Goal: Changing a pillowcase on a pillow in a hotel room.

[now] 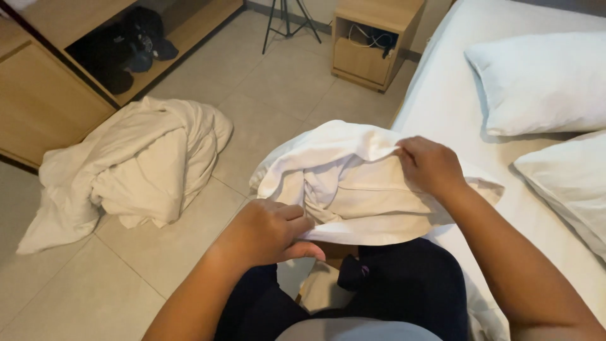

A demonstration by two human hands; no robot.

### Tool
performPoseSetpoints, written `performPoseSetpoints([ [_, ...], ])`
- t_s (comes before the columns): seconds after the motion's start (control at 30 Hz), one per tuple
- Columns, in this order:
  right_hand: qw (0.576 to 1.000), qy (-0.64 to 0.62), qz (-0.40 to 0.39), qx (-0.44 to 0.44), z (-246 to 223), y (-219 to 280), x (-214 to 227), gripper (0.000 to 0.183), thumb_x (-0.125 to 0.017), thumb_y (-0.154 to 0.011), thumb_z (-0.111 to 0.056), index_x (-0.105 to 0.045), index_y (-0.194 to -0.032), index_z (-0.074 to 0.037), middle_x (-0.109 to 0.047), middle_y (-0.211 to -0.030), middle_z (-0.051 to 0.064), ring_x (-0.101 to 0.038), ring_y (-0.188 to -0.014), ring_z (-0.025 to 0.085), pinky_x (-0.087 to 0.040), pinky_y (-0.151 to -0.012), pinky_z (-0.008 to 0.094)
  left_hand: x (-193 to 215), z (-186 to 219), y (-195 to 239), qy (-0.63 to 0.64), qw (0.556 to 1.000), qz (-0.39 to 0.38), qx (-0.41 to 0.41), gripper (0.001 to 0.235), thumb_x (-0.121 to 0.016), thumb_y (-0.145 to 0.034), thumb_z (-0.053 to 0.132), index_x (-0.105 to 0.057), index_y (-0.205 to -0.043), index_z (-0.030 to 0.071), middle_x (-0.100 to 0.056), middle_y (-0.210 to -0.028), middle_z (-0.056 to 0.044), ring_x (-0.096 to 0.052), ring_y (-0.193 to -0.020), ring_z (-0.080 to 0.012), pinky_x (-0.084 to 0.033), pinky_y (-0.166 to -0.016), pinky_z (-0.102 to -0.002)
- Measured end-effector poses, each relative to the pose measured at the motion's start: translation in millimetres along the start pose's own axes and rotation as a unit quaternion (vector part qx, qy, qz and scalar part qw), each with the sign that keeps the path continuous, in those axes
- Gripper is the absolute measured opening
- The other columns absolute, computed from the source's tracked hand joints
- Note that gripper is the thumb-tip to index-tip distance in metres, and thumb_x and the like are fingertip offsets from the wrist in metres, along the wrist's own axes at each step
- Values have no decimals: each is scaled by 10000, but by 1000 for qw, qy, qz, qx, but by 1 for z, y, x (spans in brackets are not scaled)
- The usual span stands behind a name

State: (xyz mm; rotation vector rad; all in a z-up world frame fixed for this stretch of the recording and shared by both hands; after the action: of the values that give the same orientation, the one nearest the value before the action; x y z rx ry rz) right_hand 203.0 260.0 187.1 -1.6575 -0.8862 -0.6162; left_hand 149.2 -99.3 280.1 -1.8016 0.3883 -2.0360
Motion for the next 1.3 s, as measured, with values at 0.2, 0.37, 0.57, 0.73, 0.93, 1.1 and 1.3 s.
performPoseSetpoints([
  [0.2, 990, -75, 63, -104, -2, -71, 25, 126, -650, -1028, -161, -692, -1045, -43, -696, -967, 188, -659, -857, 395, -510, -741, 463, -49, -3, -41, 96, 995, 23, 18, 215, -695, -941, 324, -720, -963, 112, -654, -906, -61, -667, -841, -273, -547, -709, -393],
  [0.37, 991, -36, 107, -71, -36, -90, 38, 106, -654, -1026, -157, -690, -997, -62, -700, -962, 152, -654, -865, 392, -504, -727, 483, -128, -52, -78, -137, 990, -5, 40, 287, -591, -855, 242, -645, -1117, 140, -612, -1249, -93, -589, -1184, -360, -505, -923, -510],
  [0.57, 993, -14, 107, -40, -49, -71, 33, 93, -664, -1000, -166, -684, -989, -76, -688, -934, 113, -663, -819, 359, -516, -682, 457, -152, -146, -84, -220, 962, -18, 163, 407, -556, -941, 183, -589, -1334, 79, -575, -1376, -118, -576, -1236, -294, -488, -980, -465],
  [0.73, 991, -47, 122, -12, -59, -56, 20, 88, -658, -999, -148, -682, -974, -68, -663, -898, 108, -659, -789, 350, -522, -654, 437, -150, -187, -88, -367, 922, 94, 77, 390, -592, -867, 215, -633, -1253, 167, -656, -1209, -43, -657, -1081, -232, -532, -893, -420],
  [0.93, 989, -73, 129, 13, -52, -32, -4, 195, -689, -987, -142, -562, -1114, -65, -622, -1090, 177, -656, -918, 354, -549, -718, 424, -121, -129, -94, -185, 966, 108, 144, 251, -661, -861, 130, -624, -1109, 144, -727, -975, -119, -700, -889, -321, -543, -799, -471],
  [1.1, 984, 120, 130, 35, 11, -6, -13, 592, -653, -893, -15, -494, -1456, -101, -544, -1439, 223, -631, -1179, 393, -572, -908, 450, -69, 4, -98, 240, 963, -44, 110, 274, -612, -947, 184, -599, -1212, 118, -700, -703, -177, -724, -675, -340, -574, -647, -449],
  [1.3, 965, 225, 2, -131, 90, 80, 67, 840, -713, -725, -76, -424, -1511, -139, -418, -1544, 250, -632, -1180, 408, -564, -842, 480, -103, 27, -75, 65, 979, -193, -25, 703, -728, -810, 363, -538, -1422, 73, -653, -985, -189, -652, -798, -365, -497, -687, -480],
])
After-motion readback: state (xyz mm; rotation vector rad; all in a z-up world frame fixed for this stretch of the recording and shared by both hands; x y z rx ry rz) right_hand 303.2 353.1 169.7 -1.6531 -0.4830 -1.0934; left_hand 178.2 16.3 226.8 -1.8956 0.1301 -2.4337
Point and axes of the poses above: each hand's wrist, its own y-axis away from the middle knuckle, its own x-axis out of the back of the hand, z = x × y, the point moved 1 cm from there along -y, towards the middle knuckle
